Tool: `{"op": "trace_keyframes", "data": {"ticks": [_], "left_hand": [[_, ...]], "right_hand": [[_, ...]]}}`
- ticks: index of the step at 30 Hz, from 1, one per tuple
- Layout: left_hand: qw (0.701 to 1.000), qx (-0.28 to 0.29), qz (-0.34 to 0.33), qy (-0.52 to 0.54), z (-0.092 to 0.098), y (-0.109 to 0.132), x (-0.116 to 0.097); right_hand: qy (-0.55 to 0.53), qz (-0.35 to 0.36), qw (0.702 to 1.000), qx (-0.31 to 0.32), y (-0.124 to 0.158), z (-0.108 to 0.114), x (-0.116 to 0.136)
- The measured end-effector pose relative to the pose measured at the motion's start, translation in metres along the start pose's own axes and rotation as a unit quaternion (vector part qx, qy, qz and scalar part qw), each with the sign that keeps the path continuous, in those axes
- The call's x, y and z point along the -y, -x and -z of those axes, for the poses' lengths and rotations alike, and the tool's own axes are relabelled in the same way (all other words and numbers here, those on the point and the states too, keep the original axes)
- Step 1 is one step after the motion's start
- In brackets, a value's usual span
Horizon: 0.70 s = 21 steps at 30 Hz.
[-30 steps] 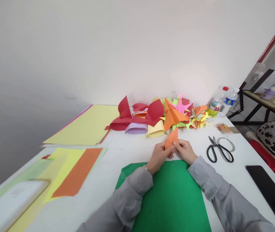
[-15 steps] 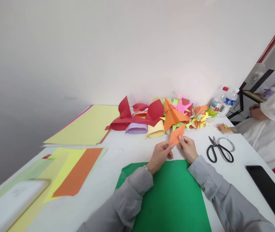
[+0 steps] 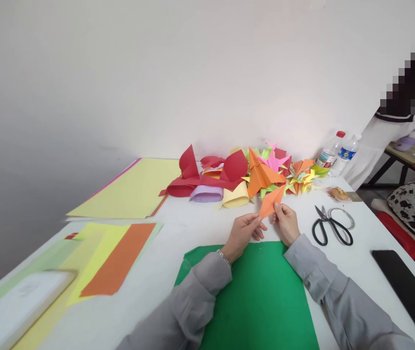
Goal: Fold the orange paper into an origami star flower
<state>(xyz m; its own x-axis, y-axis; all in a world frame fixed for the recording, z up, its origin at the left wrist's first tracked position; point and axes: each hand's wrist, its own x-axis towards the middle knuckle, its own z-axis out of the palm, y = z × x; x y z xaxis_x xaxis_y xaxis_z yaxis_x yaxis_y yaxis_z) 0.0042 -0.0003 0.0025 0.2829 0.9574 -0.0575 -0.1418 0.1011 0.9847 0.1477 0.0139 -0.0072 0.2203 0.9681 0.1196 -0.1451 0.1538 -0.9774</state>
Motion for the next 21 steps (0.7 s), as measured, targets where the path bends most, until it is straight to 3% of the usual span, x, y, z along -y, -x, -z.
{"op": "trace_keyframes", "data": {"ticks": [7,11,16,21], "left_hand": [[1.000,-0.019,-0.013,0.014,0.0012,0.0001,0.0038],[0.995,-0.075,-0.051,0.027,0.0036,-0.0018,0.0076],[0.985,-0.130,-0.071,0.085,0.0025,-0.0037,0.0054],[0.986,-0.100,-0.113,0.066,-0.0030,-0.0014,0.0022]], "right_hand": [[-0.039,-0.006,0.999,-0.005,-0.0030,0.0005,-0.0056],[-0.071,-0.019,0.997,0.006,-0.0040,0.0007,-0.0057],[-0.056,-0.028,0.996,0.059,-0.0012,0.0007,-0.0028],[0.017,-0.018,0.991,0.130,0.0040,-0.0006,0.0011]]}}
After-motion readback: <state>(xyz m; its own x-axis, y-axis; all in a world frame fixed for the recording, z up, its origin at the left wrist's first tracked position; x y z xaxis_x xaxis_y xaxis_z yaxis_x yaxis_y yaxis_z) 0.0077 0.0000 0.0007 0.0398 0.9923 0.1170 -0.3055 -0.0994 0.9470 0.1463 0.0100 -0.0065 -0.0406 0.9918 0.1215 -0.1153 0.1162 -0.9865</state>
